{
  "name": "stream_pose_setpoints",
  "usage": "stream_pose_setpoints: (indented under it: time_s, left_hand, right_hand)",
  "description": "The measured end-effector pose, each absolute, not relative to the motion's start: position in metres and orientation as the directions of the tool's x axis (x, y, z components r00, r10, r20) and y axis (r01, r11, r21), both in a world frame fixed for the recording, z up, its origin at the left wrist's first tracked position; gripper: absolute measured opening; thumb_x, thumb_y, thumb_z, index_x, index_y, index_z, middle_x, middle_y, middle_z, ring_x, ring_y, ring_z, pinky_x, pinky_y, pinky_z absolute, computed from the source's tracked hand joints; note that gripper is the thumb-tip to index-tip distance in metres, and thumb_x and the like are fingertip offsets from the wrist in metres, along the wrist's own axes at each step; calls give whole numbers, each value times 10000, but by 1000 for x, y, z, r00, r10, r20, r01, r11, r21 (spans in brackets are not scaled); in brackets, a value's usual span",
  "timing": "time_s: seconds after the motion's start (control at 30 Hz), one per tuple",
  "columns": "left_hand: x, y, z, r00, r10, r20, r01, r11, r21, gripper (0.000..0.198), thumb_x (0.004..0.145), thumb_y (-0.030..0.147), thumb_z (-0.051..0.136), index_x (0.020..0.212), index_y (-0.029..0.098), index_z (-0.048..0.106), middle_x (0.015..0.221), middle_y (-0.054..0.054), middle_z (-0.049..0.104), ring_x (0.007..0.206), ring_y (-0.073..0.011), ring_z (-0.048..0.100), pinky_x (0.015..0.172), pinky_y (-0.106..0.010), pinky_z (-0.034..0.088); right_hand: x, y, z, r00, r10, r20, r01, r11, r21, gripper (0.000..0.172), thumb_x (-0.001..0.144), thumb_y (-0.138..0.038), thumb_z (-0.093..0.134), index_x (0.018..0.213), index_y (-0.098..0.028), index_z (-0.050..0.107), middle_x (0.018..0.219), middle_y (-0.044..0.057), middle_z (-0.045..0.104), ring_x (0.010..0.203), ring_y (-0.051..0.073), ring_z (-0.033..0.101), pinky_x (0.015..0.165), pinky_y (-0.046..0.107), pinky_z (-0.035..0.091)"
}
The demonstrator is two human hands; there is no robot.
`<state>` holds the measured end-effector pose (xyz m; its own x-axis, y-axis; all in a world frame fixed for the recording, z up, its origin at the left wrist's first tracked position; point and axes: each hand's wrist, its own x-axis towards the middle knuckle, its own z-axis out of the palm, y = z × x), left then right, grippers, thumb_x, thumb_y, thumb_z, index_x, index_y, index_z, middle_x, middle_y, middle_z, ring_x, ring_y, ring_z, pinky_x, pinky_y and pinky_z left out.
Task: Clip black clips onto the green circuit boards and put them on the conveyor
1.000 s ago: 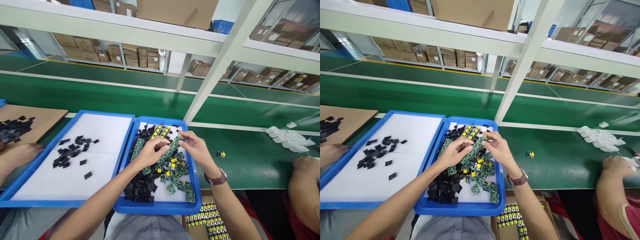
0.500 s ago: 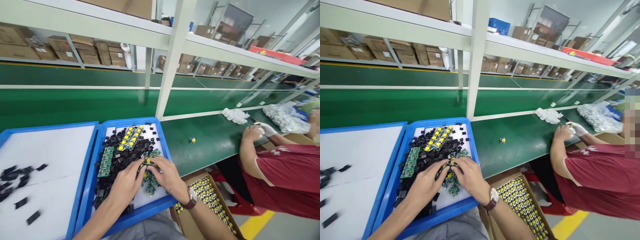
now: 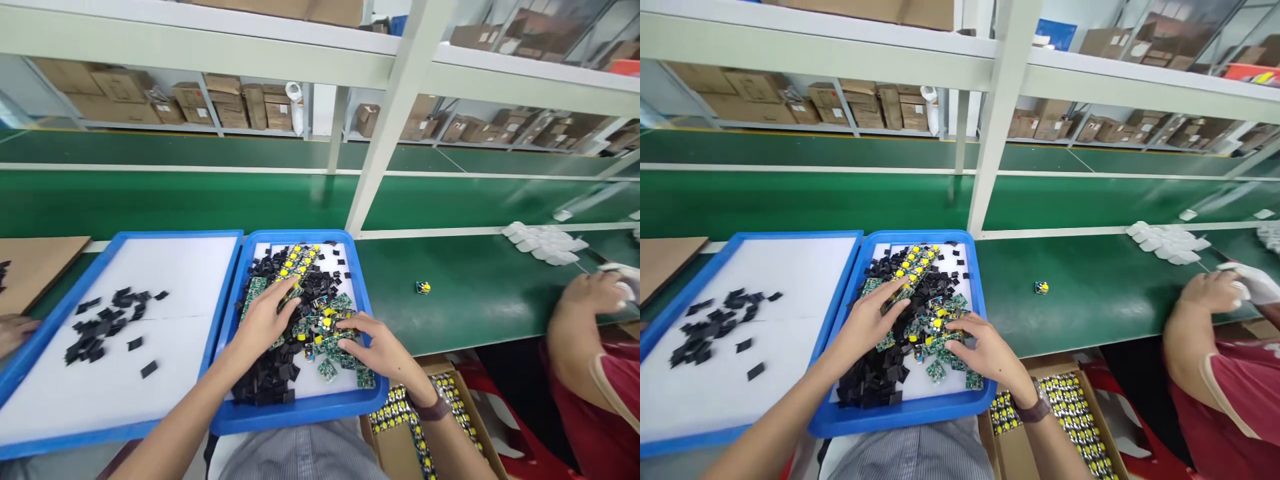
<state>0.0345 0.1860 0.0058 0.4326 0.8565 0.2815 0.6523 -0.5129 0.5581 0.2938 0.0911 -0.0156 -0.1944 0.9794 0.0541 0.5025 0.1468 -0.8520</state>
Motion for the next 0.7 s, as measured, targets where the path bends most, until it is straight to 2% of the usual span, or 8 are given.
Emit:
stream_pose_setpoints:
  time_s: [0.2,0.27,0.33,0.4,0.43,0.5,0.57,0.7]
  left_hand:
    - [35,239,3,442,853,277,696,-521,494,314,954,220,610,1249,141,680,1262,-155,716,1222,-315,652,1111,-518,484]
    - [38,230,9,438,849,297,697,-529,484,326,956,269,642,1263,164,673,1331,-160,683,1303,-332,593,1148,-575,430]
    - [43,203,17,457,835,306,674,-550,493,481,908,401,725,1334,198,633,1446,-154,610,1391,-351,510,1173,-605,392]
    - [49,166,22,600,772,210,536,-583,610,710,805,498,814,1420,238,570,1434,-112,631,1296,-304,610,1100,-507,519]
    - [53,148,22,656,741,141,460,-541,704,699,826,477,802,1441,262,550,1387,-90,670,1218,-272,669,1046,-463,573]
    - [60,115,15,632,767,108,411,-451,792,458,981,350,639,1429,293,567,1330,-69,708,1173,-241,700,1035,-447,586]
    - [67,93,2,529,827,192,397,-441,805,348,1024,270,558,1367,267,623,1259,-76,740,1115,-228,728,997,-420,614]
    - [75,80,-24,359,838,412,525,-546,653,311,1015,204,557,1316,198,632,1185,-110,757,1077,-230,744,956,-372,640]
  right_hand:
    - [290,89,-19,-163,986,25,425,92,-901,258,895,-419,747,1112,-283,776,1061,51,772,894,222,721,873,413,602]
    - [289,87,-19,-146,988,46,392,100,-915,263,892,-425,749,1114,-288,781,1076,60,769,895,231,723,845,409,613]
    - [289,85,-19,-108,991,81,359,114,-926,257,891,-412,752,1120,-297,781,1082,63,767,925,241,726,850,410,618]
    - [289,83,-18,-83,990,112,317,133,-939,247,895,-390,750,1124,-301,779,1096,68,764,965,250,727,848,404,626]
    - [288,82,-17,-92,989,120,291,142,-946,247,902,-378,743,1134,-302,776,1106,72,762,982,255,728,841,399,632]
    - [283,80,-16,-145,981,131,250,164,-954,239,922,-348,722,1153,-306,768,1120,76,764,1012,260,730,843,398,641]
    - [274,75,-18,-156,971,181,268,218,-939,221,938,-296,704,1150,-316,764,1113,68,770,1026,259,734,883,409,636]
    - [252,63,-31,57,898,437,456,366,-812,283,922,-180,703,1170,-314,738,1039,70,771,931,259,739,852,431,628]
